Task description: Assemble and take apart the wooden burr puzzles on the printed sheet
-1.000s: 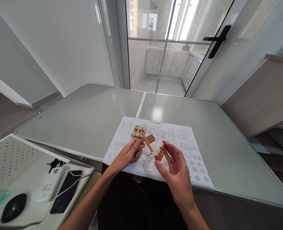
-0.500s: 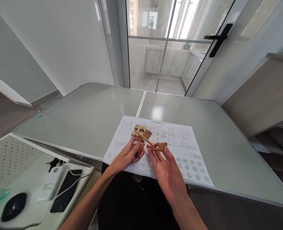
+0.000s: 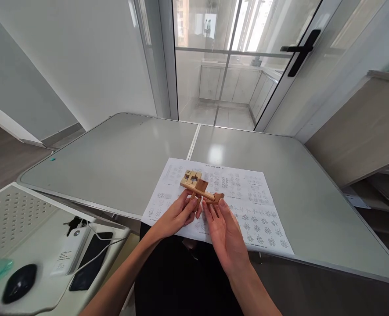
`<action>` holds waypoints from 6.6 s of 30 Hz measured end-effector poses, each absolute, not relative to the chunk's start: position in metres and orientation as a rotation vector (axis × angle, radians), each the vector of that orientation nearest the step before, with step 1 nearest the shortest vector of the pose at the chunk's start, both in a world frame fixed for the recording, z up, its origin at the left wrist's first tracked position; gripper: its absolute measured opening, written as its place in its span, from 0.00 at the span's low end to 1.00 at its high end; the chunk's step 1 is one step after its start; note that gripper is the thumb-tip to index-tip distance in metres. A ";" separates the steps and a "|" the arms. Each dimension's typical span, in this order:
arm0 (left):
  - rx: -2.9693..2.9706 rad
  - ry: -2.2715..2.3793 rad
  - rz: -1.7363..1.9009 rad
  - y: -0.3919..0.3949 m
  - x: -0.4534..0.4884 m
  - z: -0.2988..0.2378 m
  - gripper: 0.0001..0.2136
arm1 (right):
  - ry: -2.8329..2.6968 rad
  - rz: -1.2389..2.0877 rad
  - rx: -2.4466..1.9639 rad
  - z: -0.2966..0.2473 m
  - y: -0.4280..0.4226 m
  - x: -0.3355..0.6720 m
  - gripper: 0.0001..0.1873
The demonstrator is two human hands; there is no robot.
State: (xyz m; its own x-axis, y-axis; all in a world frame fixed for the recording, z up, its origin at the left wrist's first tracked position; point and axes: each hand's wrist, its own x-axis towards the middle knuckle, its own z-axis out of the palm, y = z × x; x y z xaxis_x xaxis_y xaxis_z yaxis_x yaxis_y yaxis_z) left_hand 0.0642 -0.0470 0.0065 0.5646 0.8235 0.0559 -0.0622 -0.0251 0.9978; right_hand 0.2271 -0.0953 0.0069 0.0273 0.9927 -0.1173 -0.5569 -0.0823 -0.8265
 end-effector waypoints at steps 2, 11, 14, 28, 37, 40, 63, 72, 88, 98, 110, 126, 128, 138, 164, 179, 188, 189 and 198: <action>1.442 0.709 0.803 -0.047 0.064 0.007 0.15 | -0.604 1.480 -0.842 0.011 -0.096 0.226 0.18; 1.486 0.755 0.808 -0.047 0.064 0.006 0.17 | -0.520 1.509 -0.835 0.016 -0.099 0.223 0.23; 1.504 0.770 0.800 -0.047 0.064 0.007 0.17 | -0.594 1.479 -0.891 0.016 -0.101 0.223 0.28; 1.509 0.784 0.805 -0.049 0.065 0.004 0.18 | -0.774 1.303 -1.072 0.008 -0.096 0.243 0.28; 1.525 0.824 0.784 -0.050 0.065 0.008 0.20 | -1.073 1.183 -1.133 0.014 -0.093 0.257 0.27; 1.540 0.829 0.779 -0.050 0.065 0.010 0.20 | -1.154 1.171 -1.131 0.013 -0.091 0.263 0.26; 1.624 0.850 0.759 -0.049 0.064 0.012 0.17 | -1.262 1.245 -1.235 0.026 -0.087 0.281 0.34; 1.646 0.843 0.732 -0.049 0.064 0.012 0.19 | -1.256 1.349 -1.293 0.031 -0.087 0.290 0.37; 1.699 0.811 0.681 -0.049 0.063 0.009 0.18 | -1.197 1.385 -1.224 0.023 -0.085 0.274 0.36; 1.588 0.840 0.731 -0.051 0.066 0.000 0.19 | -1.088 1.445 -1.236 0.026 -0.087 0.266 0.36; 1.699 0.877 0.710 -0.048 0.065 0.001 0.18 | -1.069 1.397 -1.211 0.022 -0.082 0.259 0.35; 1.700 0.960 0.736 -0.052 0.064 0.005 0.17 | -1.099 1.390 -1.172 0.026 -0.080 0.253 0.37; 1.717 0.989 0.736 -0.053 0.064 0.007 0.18 | -1.107 1.397 -1.155 0.027 -0.081 0.254 0.37; 1.785 0.962 0.721 -0.056 0.062 0.009 0.17 | -1.009 1.341 -1.169 0.026 -0.081 0.263 0.37; 1.837 0.816 0.608 -0.045 0.056 0.013 0.20 | -1.055 1.257 -1.123 0.019 -0.087 0.263 0.30; 1.539 0.695 0.616 -0.046 0.054 0.011 0.21 | -1.098 1.274 -1.154 0.015 -0.077 0.266 0.31; 1.272 0.626 0.701 -0.041 0.048 0.009 0.19 | -1.279 1.176 -1.231 0.023 -0.079 0.271 0.22; 1.275 0.625 0.702 -0.041 0.047 0.009 0.19 | -1.310 1.184 -1.225 0.023 -0.079 0.271 0.23; 1.338 0.661 0.666 -0.040 0.045 0.008 0.20 | -1.524 1.158 -1.187 0.019 -0.078 0.278 0.28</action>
State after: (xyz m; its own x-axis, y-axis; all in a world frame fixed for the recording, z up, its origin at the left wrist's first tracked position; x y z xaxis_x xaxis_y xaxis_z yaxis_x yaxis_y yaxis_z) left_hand 0.0454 -0.0404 0.0076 0.6495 0.7588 -0.0490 -0.0544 0.1107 0.9924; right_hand 0.2776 -0.0781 0.0192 -0.1775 0.9805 0.0842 0.1820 0.1168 -0.9763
